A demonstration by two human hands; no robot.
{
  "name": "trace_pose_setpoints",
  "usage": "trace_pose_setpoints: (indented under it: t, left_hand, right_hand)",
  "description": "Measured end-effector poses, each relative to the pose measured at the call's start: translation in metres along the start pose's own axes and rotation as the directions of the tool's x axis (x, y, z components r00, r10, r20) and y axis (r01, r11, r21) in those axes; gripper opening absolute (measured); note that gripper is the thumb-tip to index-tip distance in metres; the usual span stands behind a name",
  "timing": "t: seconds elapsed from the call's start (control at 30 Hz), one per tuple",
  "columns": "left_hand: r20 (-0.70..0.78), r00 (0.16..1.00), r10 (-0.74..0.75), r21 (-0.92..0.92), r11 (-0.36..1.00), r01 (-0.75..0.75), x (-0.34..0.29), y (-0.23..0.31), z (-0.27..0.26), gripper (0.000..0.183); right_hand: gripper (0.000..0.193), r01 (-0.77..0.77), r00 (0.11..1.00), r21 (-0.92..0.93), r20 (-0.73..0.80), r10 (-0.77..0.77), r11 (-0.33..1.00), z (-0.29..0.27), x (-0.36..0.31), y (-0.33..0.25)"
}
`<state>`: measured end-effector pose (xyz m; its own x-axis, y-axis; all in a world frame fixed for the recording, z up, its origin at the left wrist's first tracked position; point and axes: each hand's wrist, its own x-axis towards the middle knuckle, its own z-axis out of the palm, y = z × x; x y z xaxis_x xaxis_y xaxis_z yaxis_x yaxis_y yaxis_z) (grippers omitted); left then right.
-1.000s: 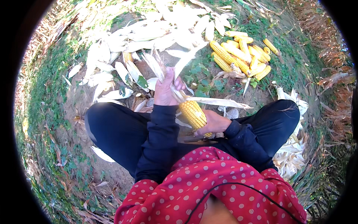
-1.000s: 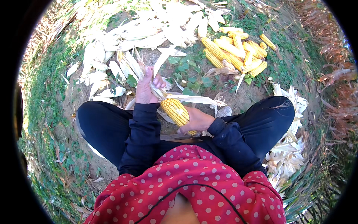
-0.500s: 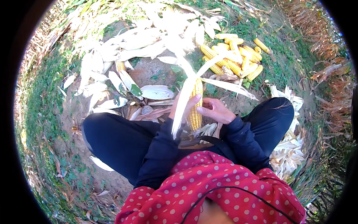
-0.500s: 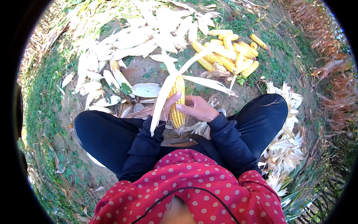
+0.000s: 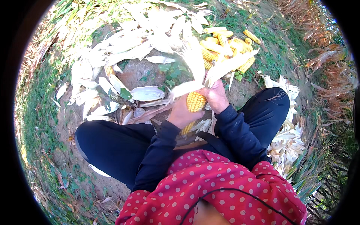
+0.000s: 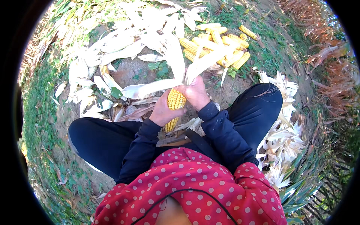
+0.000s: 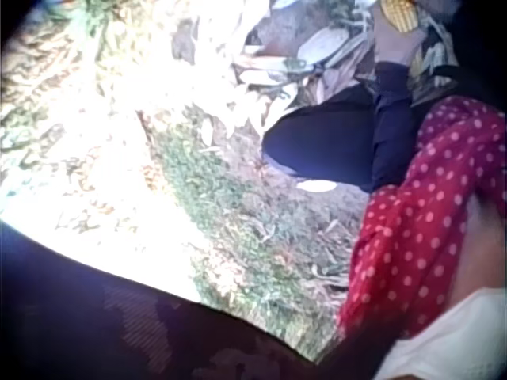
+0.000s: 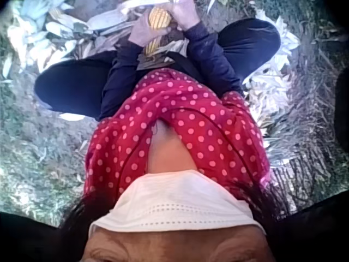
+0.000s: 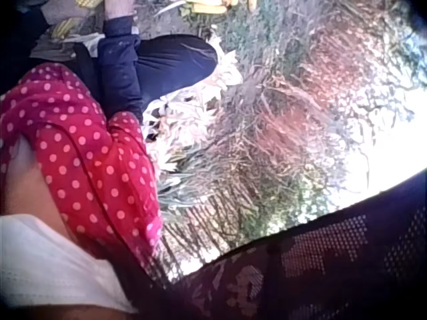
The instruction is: The person sits on the ground in a cornfield and shucks corn cobs by hand. They remove the husks and silk, then place the cleaned cobs into a growing pile nearby.
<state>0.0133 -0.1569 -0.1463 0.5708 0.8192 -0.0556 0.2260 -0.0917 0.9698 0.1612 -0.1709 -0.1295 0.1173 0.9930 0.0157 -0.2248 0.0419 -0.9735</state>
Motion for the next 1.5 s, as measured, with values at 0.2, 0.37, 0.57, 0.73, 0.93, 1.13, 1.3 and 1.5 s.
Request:
trace_pose_setpoints:
  t: [0.2,0.37,0.57,0.73,0.93,1.13,1.3,1.5]
  left_hand:
    - [0.062,0.997,-0.043,0.035,0.999,0.041,-0.009,-0.011,0.008,0.065]
    - [0.101,0.993,-0.057,0.016,0.998,0.056,-0.006,-0.012,0.007,0.064]
    - [0.148,0.986,-0.072,-0.013,0.997,0.075,-0.005,-0.008,0.006,0.063]
    - [0.172,0.985,-0.022,-0.342,0.936,0.081,-0.007,-0.014,0.01,0.059]
    - [0.251,0.968,-0.009,-0.858,0.462,0.227,-0.013,-0.003,0.014,0.066]
    - [0.403,0.914,0.035,-0.843,0.402,0.357,-0.01,0.001,0.004,0.069]
    - [0.391,0.869,0.304,-0.881,0.397,0.257,-0.009,-0.008,-0.007,0.063]
    - [0.131,0.98,0.149,-0.91,0.41,0.059,-0.021,0.009,-0.041,0.06]
  right_hand:
    - [0.026,-0.118,0.984,0.276,0.16,0.075,0.954,-0.007,0.015,-0.022]
    - [0.033,-0.084,0.985,0.318,0.17,0.03,0.944,-0.015,0.01,-0.009]
    - [0.018,-0.216,0.974,0.476,0.048,0.22,0.852,-0.004,0.007,-0.019]
    - [0.025,-0.093,0.973,0.607,-0.113,0.202,0.79,0.008,0.007,-0.023]
    - [0.023,-0.112,0.988,0.99,0.102,0.114,0.088,0.001,0.021,-0.015]
    - [0.02,-0.133,0.991,0.99,0.133,0.005,0.042,-0.001,0.015,-0.033]
    - [0.023,0.028,0.999,0.996,-0.031,0.034,0.084,-0.015,0.035,-0.043]
    - [0.02,0.871,0.473,0.449,-0.876,-0.094,0.201,-0.255,0.003,-0.131]
